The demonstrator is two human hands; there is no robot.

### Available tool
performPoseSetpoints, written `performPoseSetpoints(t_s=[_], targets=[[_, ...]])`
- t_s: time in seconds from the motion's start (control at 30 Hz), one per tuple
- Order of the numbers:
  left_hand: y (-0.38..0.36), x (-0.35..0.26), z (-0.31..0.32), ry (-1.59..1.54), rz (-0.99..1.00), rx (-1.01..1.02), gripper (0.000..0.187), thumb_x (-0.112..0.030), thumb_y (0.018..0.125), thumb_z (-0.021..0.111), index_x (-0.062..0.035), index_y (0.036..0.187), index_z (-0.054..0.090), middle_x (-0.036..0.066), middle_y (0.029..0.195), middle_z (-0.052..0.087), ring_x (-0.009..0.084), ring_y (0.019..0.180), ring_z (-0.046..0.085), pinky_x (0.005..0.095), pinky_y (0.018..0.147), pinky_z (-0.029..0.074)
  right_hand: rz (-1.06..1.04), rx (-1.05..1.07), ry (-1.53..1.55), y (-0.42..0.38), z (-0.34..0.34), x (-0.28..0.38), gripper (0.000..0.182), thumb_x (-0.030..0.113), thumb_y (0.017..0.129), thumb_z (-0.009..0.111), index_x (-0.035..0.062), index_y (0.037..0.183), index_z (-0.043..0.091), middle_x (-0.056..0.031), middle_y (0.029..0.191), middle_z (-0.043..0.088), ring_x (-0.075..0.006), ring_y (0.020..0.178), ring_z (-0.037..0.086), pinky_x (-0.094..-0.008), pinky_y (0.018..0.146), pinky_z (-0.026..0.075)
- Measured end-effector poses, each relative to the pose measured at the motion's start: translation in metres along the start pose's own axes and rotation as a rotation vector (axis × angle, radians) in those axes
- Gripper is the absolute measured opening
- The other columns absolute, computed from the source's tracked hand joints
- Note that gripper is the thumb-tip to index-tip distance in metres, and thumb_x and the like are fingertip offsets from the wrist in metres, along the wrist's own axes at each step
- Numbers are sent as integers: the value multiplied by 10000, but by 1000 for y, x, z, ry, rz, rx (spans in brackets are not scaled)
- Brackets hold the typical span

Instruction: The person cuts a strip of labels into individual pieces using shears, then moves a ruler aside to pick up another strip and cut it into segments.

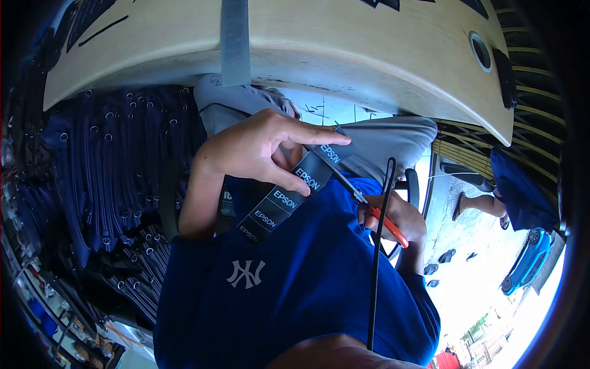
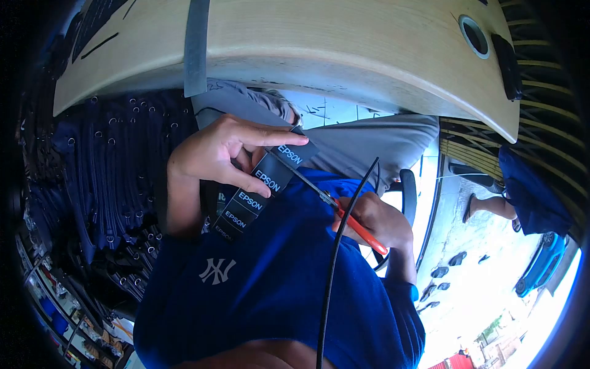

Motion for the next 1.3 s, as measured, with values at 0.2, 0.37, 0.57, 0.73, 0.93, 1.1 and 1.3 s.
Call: performPoseSetpoints(t_s=[0.2,0.37,0.57,0.73,0.93,1.1,1.3], targets=[[1,4,-3,-97,-96,10,763,-6,599,833,-82,1296,533,148,1311,526,47,613,520,169,537,517,-26,-39,-28,2,0,-1,341,320,879,634,-6,778,623,-92,584,564,-235,475,538,-319,485,407],[-1,-7,-5,13,-58,-55,728,-14,612,826,-83,1282,549,164,1321,518,51,586,522,167,531,508,-66,-69,29,-1,0,-9,333,295,865,658,-18,753,634,-91,562,560,-224,463,539,-320,468,399],[7,-80,-34,264,96,-212,714,-12,626,814,-87,1285,550,136,1215,601,61,645,565,192,565,530,20,-146,77,-7,4,-20,422,345,882,632,-22,676,598,-80,539,516,-183,436,481,-325,438,353],[73,-113,-96,366,-4,-302,731,22,691,762,-63,1351,460,138,1126,616,79,779,597,200,622,506,-27,-158,65,1,9,-13,498,448,911,553,7,682,520,-67,559,446,-191,478,438,-333,478,344],[118,-86,-165,456,75,-221,921,57,685,757,-81,1454,269,187,1344,487,82,799,553,224,657,489,-150,-330,71,9,13,21,527,508,905,520,1,763,544,-86,624,491,-221,572,502,-341,557,393],[69,-95,-130,444,63,-547,867,30,658,774,-110,1414,373,173,1276,542,49,740,601,158,578,485,-209,-427,325,26,18,27,695,678,824,493,-15,866,529,-44,707,543,-131,556,476,-285,534,382],[34,-94,-60,-170,186,-349,828,117,658,717,49,1379,316,226,1251,522,145,886,648,231,730,561,-543,-786,418,68,0,62,742,641,722,677,-6,1042,501,33,622,471,-22,503,365,-190,502,297]])
Point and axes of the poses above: each hand's wrist, its own y-axis towards the middle knuckle, its own z-axis out of the palm, x = y × z, the point moved 3 cm from there along y, towards the middle knuckle
